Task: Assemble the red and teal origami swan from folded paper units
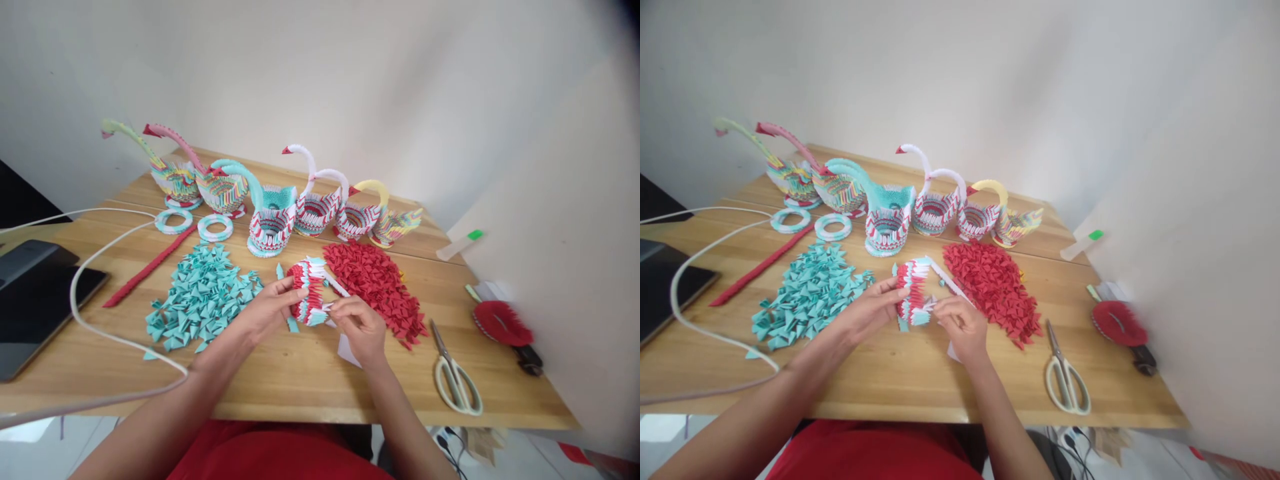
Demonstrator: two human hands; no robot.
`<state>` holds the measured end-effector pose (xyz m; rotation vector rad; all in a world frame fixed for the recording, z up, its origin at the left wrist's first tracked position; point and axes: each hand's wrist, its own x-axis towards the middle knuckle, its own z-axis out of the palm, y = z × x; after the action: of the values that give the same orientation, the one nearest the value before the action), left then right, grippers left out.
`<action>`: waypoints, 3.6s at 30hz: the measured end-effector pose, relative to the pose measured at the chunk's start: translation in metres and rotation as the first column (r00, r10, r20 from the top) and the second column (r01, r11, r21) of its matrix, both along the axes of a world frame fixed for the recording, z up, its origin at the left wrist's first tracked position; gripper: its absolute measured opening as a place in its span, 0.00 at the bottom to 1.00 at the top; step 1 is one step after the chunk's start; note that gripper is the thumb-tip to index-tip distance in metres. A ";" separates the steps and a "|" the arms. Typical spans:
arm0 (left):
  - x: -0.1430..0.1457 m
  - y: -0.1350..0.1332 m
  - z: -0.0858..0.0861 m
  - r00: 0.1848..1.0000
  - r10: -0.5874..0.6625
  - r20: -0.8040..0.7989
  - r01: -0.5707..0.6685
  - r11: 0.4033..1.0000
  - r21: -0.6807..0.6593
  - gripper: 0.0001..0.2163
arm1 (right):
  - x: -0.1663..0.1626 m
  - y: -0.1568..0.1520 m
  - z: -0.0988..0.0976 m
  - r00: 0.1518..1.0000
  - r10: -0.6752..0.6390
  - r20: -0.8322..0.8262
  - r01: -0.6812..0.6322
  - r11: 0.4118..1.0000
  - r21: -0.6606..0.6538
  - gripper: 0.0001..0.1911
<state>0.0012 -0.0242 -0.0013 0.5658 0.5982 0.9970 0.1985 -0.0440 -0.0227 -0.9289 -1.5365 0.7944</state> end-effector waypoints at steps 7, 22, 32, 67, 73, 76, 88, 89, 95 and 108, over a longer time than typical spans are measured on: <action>0.002 0.000 -0.005 0.999 0.023 0.032 -0.023 1.000 -0.002 0.16 | -0.005 -0.003 -0.002 0.996 -0.092 -0.002 0.092 0.994 0.064 0.09; 0.003 0.001 -0.005 1.000 0.024 0.019 -0.024 1.000 0.016 0.18 | -0.005 0.000 -0.012 1.000 -0.020 0.002 0.020 0.971 -0.239 0.10; 0.001 -0.001 -0.009 0.999 -0.033 -0.033 0.034 0.999 0.041 0.18 | -0.002 0.006 -0.007 0.992 0.116 -0.041 -0.123 0.949 -0.290 0.08; 0.003 0.002 -0.014 0.982 -0.020 -0.187 0.045 0.990 0.130 0.21 | -0.003 0.007 -0.022 0.963 0.050 -0.264 -0.141 0.929 -0.341 0.13; 0.002 0.004 -0.015 0.967 0.004 -0.254 0.041 0.985 0.168 0.20 | 0.001 0.008 -0.021 0.977 0.060 -0.207 -0.129 0.933 -0.336 0.12; 0.001 0.004 -0.015 0.964 0.009 -0.266 0.041 0.983 0.181 0.20 | 0.002 0.009 -0.020 0.979 0.074 -0.190 -0.135 0.934 -0.332 0.11; 0.000 0.003 -0.010 0.958 0.029 -0.284 0.032 0.978 0.208 0.19 | -0.004 0.008 -0.016 0.988 0.036 -0.149 -0.068 0.973 -0.219 0.10; 0.000 0.003 -0.010 0.957 0.030 -0.290 0.032 0.978 0.207 0.20 | -0.004 0.008 -0.016 0.989 0.035 -0.142 -0.065 0.975 -0.214 0.10; -0.001 0.005 -0.010 0.942 0.054 -0.331 0.021 0.975 0.219 0.20 | -0.003 0.008 -0.015 0.995 0.049 -0.083 -0.060 0.990 -0.129 0.08; 0.002 0.004 -0.013 0.970 0.030 -0.241 0.019 0.979 0.201 0.19 | -0.005 0.004 -0.014 1.000 0.008 0.019 -0.006 0.996 -0.092 0.05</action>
<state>0.0034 -0.0207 -0.0140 0.8765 0.7198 1.0075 0.1936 -0.0398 -0.0367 -1.0013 -1.5312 0.8695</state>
